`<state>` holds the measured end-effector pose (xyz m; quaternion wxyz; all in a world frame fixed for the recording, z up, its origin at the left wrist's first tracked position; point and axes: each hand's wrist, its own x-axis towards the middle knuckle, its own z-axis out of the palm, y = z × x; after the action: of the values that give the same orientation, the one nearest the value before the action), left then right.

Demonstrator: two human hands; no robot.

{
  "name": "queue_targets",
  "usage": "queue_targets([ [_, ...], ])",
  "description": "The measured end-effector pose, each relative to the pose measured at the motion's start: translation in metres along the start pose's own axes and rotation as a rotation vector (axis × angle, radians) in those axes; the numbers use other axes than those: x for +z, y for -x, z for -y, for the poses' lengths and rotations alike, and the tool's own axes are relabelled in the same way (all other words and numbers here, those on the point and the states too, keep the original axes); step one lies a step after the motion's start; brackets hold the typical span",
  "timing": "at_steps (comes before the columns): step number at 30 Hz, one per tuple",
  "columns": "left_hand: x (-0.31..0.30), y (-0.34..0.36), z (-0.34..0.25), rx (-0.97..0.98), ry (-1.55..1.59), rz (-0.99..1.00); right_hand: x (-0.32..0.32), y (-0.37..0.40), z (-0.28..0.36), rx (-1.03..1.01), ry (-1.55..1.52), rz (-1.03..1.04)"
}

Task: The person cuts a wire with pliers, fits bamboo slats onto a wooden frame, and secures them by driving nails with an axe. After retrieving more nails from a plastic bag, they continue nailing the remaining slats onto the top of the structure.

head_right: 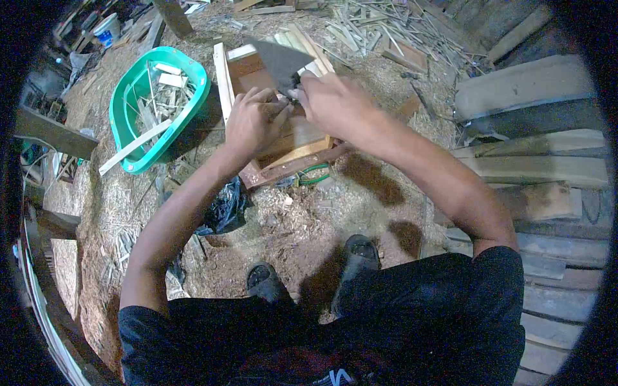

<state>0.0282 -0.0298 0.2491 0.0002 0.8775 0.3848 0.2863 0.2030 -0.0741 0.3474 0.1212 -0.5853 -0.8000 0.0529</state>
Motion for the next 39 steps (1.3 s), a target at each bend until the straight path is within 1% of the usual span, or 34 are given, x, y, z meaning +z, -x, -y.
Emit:
queue_targets([
  [3,0.002,0.001,0.000,0.014,-0.016,-0.018,-0.003,-0.006,-0.014,0.047,-0.013,0.001],
  [4,0.003,0.001,0.000,0.015,-0.015,-0.019,0.001,-0.007,-0.018,-0.048,0.043,-0.142],
  [7,0.004,0.000,0.000,0.005,-0.017,-0.022,-0.014,-0.010,-0.007,-0.019,-0.055,-0.151],
  [8,0.004,0.000,-0.001,-0.002,-0.011,-0.019,-0.020,-0.008,0.000,0.013,-0.005,-0.118],
  [9,0.003,-0.001,-0.002,-0.009,-0.006,-0.015,-0.017,-0.006,-0.001,0.012,-0.019,-0.082],
  [11,0.005,0.001,-0.001,0.000,0.016,-0.021,0.002,-0.004,-0.008,0.003,-0.049,-0.012],
  [12,0.003,0.001,-0.001,0.003,0.024,-0.026,0.006,-0.004,-0.010,-0.080,0.002,-0.035],
  [15,0.002,0.000,-0.001,0.001,-0.010,0.004,-0.001,-0.008,-0.015,0.018,-0.021,-0.026],
  [18,0.003,0.000,-0.002,0.001,-0.011,-0.029,-0.011,-0.011,-0.006,-0.004,-0.077,-0.173],
  [21,0.004,-0.001,-0.002,0.010,-0.001,-0.021,-0.011,-0.006,-0.004,-0.005,-0.033,-0.116],
  [23,0.001,-0.001,-0.002,0.019,0.008,-0.022,0.018,-0.005,-0.025,-0.047,-0.045,-0.069],
  [24,0.001,-0.001,-0.001,0.023,-0.005,-0.034,0.019,-0.005,-0.022,-0.072,-0.050,-0.045],
  [27,0.006,0.000,-0.001,0.015,-0.024,-0.049,0.000,-0.008,-0.020,-0.027,0.004,-0.078],
  [28,0.006,0.001,-0.002,0.008,-0.024,-0.041,-0.009,-0.007,-0.010,-0.005,-0.035,-0.124],
  [31,0.004,-0.002,-0.001,0.025,-0.032,-0.045,-0.017,-0.008,-0.004,-0.012,-0.052,-0.148],
  [34,0.002,-0.001,-0.002,0.030,-0.015,-0.031,0.002,-0.004,-0.012,-0.039,-0.063,-0.012],
  [36,0.002,-0.001,0.000,0.038,-0.023,-0.006,0.002,-0.006,-0.015,0.004,-0.028,0.038],
  [37,0.003,-0.002,0.001,0.042,-0.025,-0.033,0.000,-0.007,-0.014,0.027,-0.009,0.066],
  [39,0.006,-0.001,0.001,0.046,-0.019,-0.071,-0.005,-0.007,-0.013,-0.012,-0.004,-0.069],
])
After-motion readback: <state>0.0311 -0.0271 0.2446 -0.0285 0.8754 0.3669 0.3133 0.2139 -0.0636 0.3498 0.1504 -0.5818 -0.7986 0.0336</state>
